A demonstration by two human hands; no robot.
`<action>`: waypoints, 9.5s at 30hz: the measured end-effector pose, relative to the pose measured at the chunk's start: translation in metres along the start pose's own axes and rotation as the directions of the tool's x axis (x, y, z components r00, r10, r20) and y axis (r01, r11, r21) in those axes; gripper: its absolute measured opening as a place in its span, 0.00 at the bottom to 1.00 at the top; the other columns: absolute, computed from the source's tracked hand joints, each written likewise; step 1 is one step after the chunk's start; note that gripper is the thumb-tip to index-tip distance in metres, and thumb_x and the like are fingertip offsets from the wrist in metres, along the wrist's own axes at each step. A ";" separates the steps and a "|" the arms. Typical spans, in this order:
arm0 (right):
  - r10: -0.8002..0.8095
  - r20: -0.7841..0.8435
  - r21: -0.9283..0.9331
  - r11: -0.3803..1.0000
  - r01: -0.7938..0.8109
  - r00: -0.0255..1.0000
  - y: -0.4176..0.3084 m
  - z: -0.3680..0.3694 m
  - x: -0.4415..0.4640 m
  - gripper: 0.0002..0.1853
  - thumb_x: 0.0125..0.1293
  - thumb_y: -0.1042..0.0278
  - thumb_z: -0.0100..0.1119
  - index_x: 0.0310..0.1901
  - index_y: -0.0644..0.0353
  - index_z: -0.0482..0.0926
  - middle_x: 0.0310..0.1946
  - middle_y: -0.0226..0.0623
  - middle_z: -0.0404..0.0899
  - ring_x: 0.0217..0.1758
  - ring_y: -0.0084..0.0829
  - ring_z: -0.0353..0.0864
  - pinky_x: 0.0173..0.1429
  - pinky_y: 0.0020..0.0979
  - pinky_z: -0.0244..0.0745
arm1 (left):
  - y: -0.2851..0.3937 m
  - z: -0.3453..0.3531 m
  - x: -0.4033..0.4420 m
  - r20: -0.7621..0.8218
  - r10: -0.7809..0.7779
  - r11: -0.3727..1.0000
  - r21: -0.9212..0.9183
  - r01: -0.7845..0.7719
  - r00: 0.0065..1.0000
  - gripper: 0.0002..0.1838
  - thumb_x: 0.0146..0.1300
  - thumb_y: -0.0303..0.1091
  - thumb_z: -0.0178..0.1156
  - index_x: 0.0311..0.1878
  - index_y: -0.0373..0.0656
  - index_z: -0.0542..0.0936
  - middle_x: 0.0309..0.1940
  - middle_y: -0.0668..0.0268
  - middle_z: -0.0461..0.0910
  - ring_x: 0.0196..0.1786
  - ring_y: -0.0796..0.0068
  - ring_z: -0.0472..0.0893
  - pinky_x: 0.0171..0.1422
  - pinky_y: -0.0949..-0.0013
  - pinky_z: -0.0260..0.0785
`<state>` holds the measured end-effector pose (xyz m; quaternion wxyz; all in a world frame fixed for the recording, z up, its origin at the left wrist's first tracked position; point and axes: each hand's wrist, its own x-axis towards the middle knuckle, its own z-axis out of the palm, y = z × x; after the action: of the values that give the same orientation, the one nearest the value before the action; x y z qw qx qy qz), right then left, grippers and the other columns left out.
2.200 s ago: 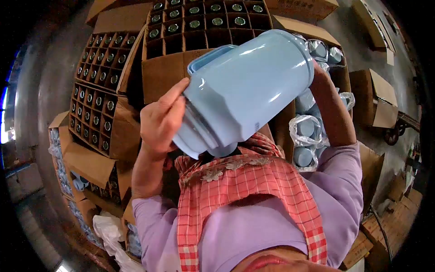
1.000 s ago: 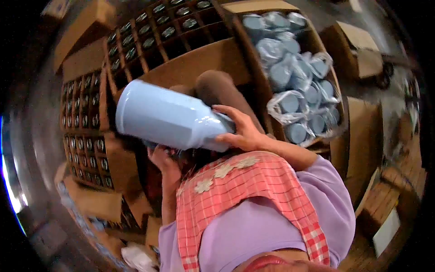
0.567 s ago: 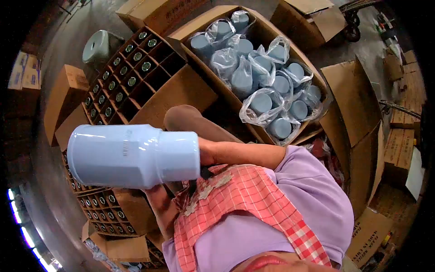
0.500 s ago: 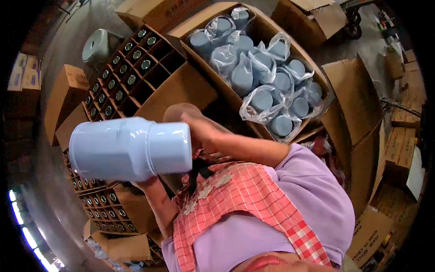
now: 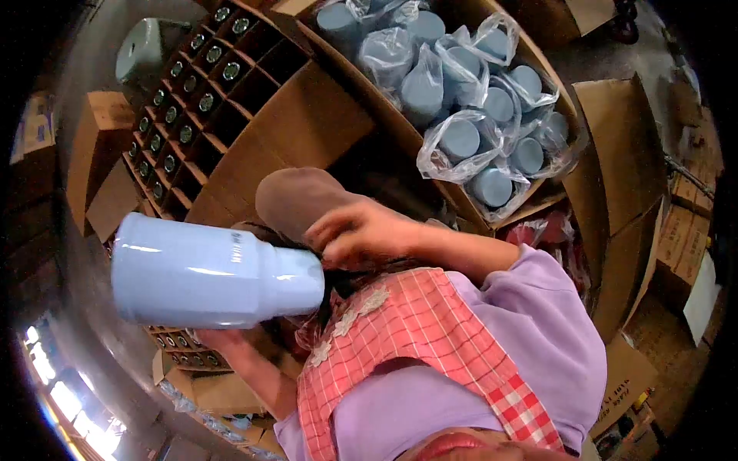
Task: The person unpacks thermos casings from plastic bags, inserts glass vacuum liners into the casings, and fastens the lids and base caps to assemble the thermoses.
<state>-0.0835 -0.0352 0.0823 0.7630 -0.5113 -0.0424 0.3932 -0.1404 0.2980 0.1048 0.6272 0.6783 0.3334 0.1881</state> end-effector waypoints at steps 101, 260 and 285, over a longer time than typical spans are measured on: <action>-0.670 0.444 -0.805 -0.008 0.593 0.594 -0.139 -0.095 0.093 0.13 0.41 0.79 0.55 0.33 0.58 0.78 0.33 0.41 0.78 0.42 0.43 0.76 0.45 0.36 0.73 | 0.058 0.043 -0.042 0.548 0.279 0.887 -0.461 0.007 0.788 0.24 0.40 0.24 0.54 0.46 0.34 0.71 0.41 0.49 0.76 0.36 0.59 0.78 0.39 0.64 0.73; -0.457 0.403 -0.710 0.391 0.586 0.793 0.010 -0.021 0.411 0.12 0.46 0.80 0.63 0.33 0.60 0.74 0.50 0.41 0.76 0.54 0.44 0.73 0.54 0.38 0.71 | -0.092 -0.026 0.185 -0.277 -0.444 0.810 -0.531 0.249 0.852 0.23 0.63 0.54 0.43 0.51 0.48 0.70 0.41 0.64 0.75 0.32 0.66 0.75 0.15 0.70 0.53; -0.347 0.215 -0.758 0.530 0.380 0.913 -0.274 -0.068 0.315 0.33 0.30 0.70 0.70 0.48 0.61 0.79 0.43 0.36 0.79 0.48 0.31 0.77 0.54 0.30 0.71 | -0.090 -0.073 0.174 -0.171 -0.186 0.777 -0.628 0.039 0.968 0.30 0.60 0.51 0.46 0.60 0.41 0.66 0.55 0.57 0.70 0.55 0.58 0.71 0.56 0.51 0.65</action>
<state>0.3174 0.0710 0.1665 0.5243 -0.7650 -0.3298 0.1763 -0.0860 0.4697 -0.0008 0.7835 0.3878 0.3615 0.3240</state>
